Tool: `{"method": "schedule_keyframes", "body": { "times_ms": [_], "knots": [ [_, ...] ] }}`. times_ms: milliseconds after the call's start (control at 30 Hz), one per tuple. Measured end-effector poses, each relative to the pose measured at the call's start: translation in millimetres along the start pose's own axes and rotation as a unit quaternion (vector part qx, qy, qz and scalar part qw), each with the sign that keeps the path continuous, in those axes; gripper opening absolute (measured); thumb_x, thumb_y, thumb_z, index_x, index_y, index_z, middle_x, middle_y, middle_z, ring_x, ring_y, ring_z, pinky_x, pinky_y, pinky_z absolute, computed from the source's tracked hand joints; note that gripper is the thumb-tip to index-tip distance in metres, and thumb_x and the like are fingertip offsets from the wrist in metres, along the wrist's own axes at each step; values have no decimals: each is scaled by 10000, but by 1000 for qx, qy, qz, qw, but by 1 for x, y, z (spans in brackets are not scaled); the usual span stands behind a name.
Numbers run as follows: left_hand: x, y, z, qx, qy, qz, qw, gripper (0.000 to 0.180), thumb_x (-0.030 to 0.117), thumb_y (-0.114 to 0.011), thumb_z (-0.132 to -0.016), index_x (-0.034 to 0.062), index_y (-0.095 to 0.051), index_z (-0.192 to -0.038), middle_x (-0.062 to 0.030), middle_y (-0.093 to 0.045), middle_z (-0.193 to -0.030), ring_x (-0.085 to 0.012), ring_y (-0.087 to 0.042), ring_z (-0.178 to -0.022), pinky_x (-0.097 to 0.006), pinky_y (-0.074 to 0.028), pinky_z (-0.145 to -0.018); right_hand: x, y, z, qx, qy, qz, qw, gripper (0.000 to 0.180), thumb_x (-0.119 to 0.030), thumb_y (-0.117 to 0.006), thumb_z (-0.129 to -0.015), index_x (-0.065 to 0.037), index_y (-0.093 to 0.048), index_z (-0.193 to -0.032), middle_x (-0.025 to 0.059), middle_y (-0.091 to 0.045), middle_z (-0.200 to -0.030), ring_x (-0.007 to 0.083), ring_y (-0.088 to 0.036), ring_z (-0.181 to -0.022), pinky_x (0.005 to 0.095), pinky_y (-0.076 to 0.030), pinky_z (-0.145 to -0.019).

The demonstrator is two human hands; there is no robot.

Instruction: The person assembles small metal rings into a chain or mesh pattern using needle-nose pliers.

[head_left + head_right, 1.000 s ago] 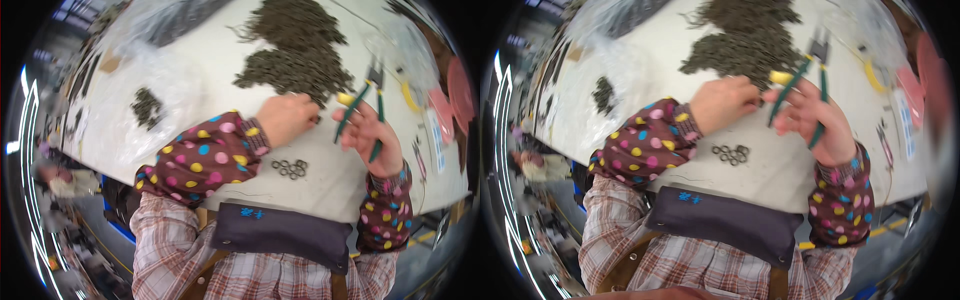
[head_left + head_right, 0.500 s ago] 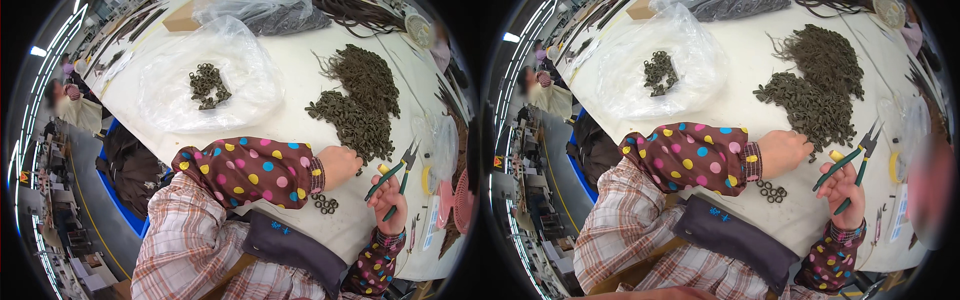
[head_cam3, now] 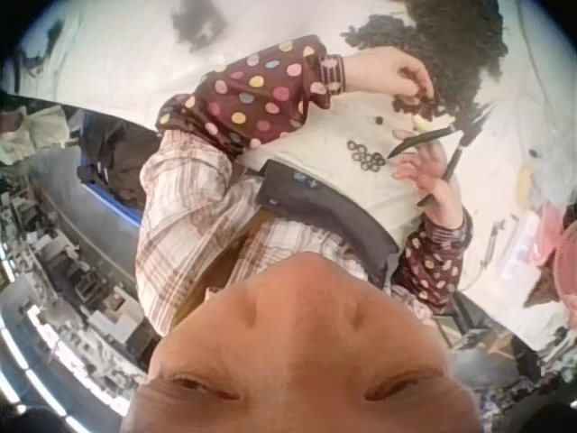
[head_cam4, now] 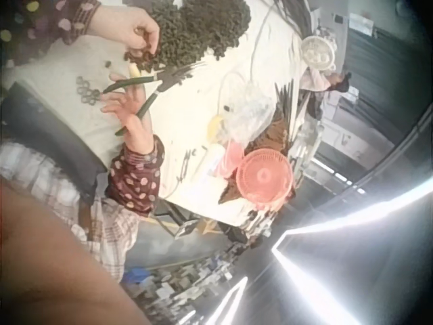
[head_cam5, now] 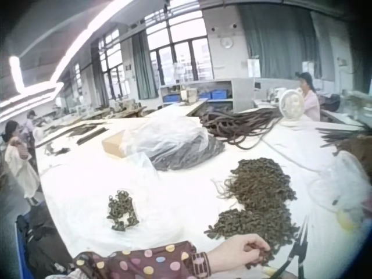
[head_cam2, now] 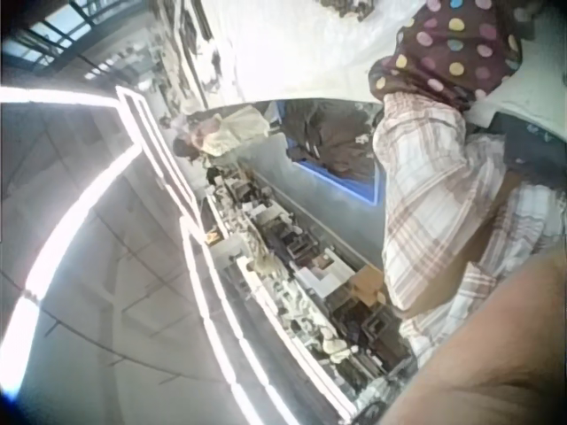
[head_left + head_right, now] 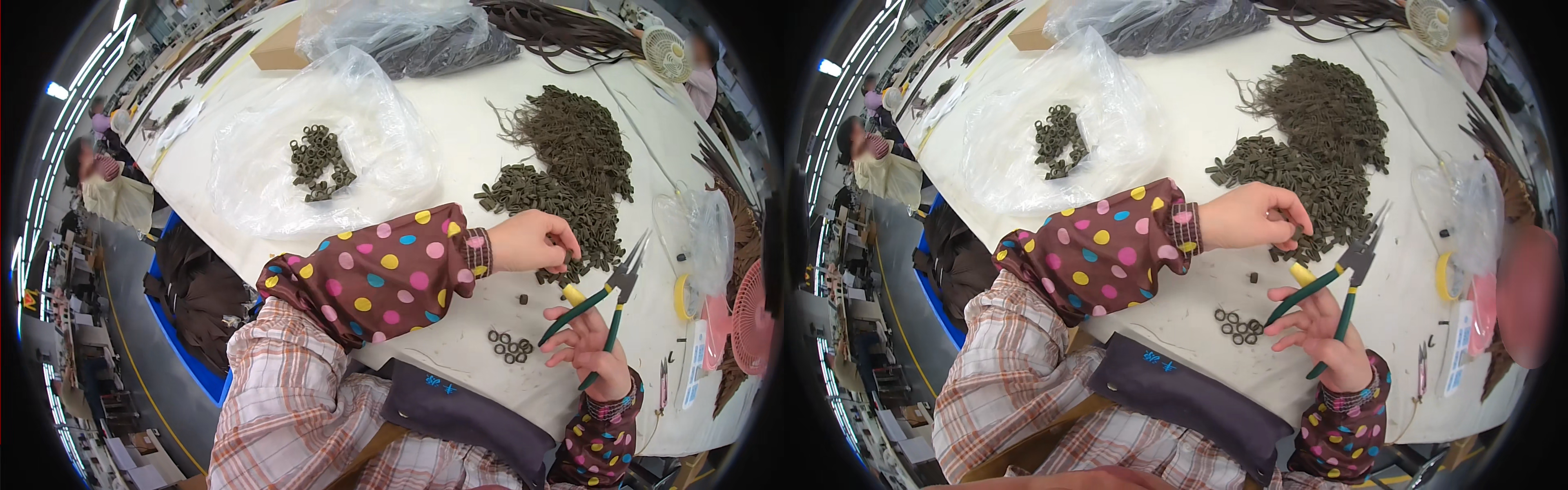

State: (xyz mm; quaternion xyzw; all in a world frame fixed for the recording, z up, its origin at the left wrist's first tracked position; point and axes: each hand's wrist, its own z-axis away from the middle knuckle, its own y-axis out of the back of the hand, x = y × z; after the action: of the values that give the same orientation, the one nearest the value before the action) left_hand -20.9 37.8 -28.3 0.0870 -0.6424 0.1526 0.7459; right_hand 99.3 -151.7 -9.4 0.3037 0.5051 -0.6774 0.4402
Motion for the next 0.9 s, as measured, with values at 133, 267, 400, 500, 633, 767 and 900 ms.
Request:
{"method": "schedule_keyframes", "body": {
  "times_ms": [133,267,400,500,633,767,900],
  "knots": [
    [2,0,-5,-11,33,129,991,198,72,-511,-816,16,-564,-999,-60,-602,-953,-104,-581,-787,-237,-485,-739,2,1,2,-47,-21,-2,999,872,-37,-509,-598,-20,-134,-1386,223,-367,-1290,300,-562,-948,353,-513,-721],
    [11,-2,-5,-34,42,154,987,195,93,-514,-840,26,-546,-1020,-50,-587,-964,-99,-568,-791,-243,-482,-772,-1,-1,3,-75,-52,-23,996,784,-35,-494,-707,-34,-117,-1394,207,-323,-1331,286,-541,-999,341,-486,-768],
    [18,7,-1,14,14,149,989,237,68,-492,-856,9,-542,-1080,-54,-571,-1008,-106,-561,-873,-241,-482,-811,2,-5,-2,-133,-44,-41,989,745,-118,-503,-744,-42,-149,-1395,150,-339,-1332,235,-525,-1013,314,-458,-812],
    [27,7,-11,11,-13,195,981,236,72,-501,-871,-4,-548,-1090,-46,-572,-1012,-108,-551,-910,-237,-464,-865,5,0,-3,-164,-27,-42,985,741,-156,-501,-766,-52,-137,-1403,133,-329,-1340,222,-517,-1014,313,-453,-823],
    [37,4,-16,4,-36,157,987,226,144,-519,-892,4,-560,-1065,-54,-578,-1031,-97,-547,-884,-246,-463,-858,5,0,0,-183,-20,-40,982,749,-201,-515,-782,-61,-126,-1406,116,-277,-1367,217,-501,-1031,316,-444,-837],
    [37,7,-16,-9,-20,147,989,238,146,-514,-895,7,-554,-1084,-56,-579,-1045,-94,-545,-888,-245,-463,-846,10,1,-1,-219,-14,-57,974,749,-232,-520,-802,-62,-111,-1407,108,-239,-1385,220,-489,-1048,314,-435,-850],
    [36,12,-13,-39,-12,170,985,329,149,-519,-891,10,-481,-1188,-76,-576,-1079,-96,-547,-892,-239,-463,-834,13,2,-2,-235,-25,-74,969,747,-243,-519,-808,-64,-109,-1406,104,-231,-1388,226,-485,-1055,318,-431,-856]
  ]
}}
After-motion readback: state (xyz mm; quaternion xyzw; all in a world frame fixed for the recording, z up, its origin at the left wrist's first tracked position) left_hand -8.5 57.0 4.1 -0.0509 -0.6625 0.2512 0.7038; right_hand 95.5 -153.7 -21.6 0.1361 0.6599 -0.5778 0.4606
